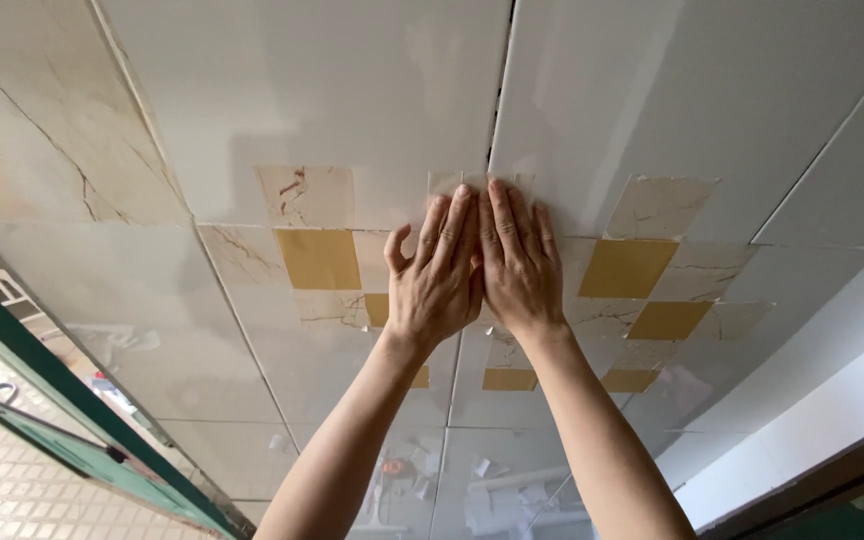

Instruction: Cutting and applying small squares of white adhesive film to a tiled wall.

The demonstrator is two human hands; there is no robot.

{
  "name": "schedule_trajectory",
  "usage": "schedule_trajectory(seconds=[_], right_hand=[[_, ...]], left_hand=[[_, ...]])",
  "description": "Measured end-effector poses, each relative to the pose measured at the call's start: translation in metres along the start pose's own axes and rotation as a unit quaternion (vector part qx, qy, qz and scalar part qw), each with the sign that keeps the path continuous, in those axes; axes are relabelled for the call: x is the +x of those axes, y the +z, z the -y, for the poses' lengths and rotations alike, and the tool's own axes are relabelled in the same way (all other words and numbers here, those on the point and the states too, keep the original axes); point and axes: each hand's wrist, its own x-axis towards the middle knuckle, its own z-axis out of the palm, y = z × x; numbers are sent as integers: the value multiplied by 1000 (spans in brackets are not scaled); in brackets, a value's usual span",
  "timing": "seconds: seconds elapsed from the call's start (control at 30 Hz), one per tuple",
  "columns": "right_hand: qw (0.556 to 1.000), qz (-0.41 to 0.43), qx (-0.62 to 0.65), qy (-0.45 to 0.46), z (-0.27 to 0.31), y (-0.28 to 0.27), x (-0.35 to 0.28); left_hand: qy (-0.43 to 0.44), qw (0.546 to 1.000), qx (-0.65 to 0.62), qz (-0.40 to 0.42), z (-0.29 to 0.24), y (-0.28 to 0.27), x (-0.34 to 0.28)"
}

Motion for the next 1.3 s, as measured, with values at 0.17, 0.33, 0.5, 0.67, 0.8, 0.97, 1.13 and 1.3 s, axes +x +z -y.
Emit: schedule_trajectory(seconds=[0.17,0.33,0.5,0.67,0.8,0.97,1.13,1.3], right_hand=[[999,-35,3,12,0,10,-10],[998,-52,2,27,8,1,0],[999,-42,2,33,0,3,8],[998,-49,-5,37,-5,5,12],[999,-40,-5,25,-30,-2,0],[998,-36,-6,43,-29,-15,2],[999,-36,0,8,-32,-4,11],[998,-15,-11,-60,-46,4,-21]], left_hand=[[4,1000,21,-9,7,13,-15],[-5,1000,-7,-30,9,13,0],[-17,998,-15,-59,4,22,12],[-6,997,-17,-73,12,32,12],[-2,999,25,-32,27,26,0],[-40,996,73,-12,25,18,-3],[18,1000,0,-5,22,24,8],[84,993,4,86,42,12,-42]])
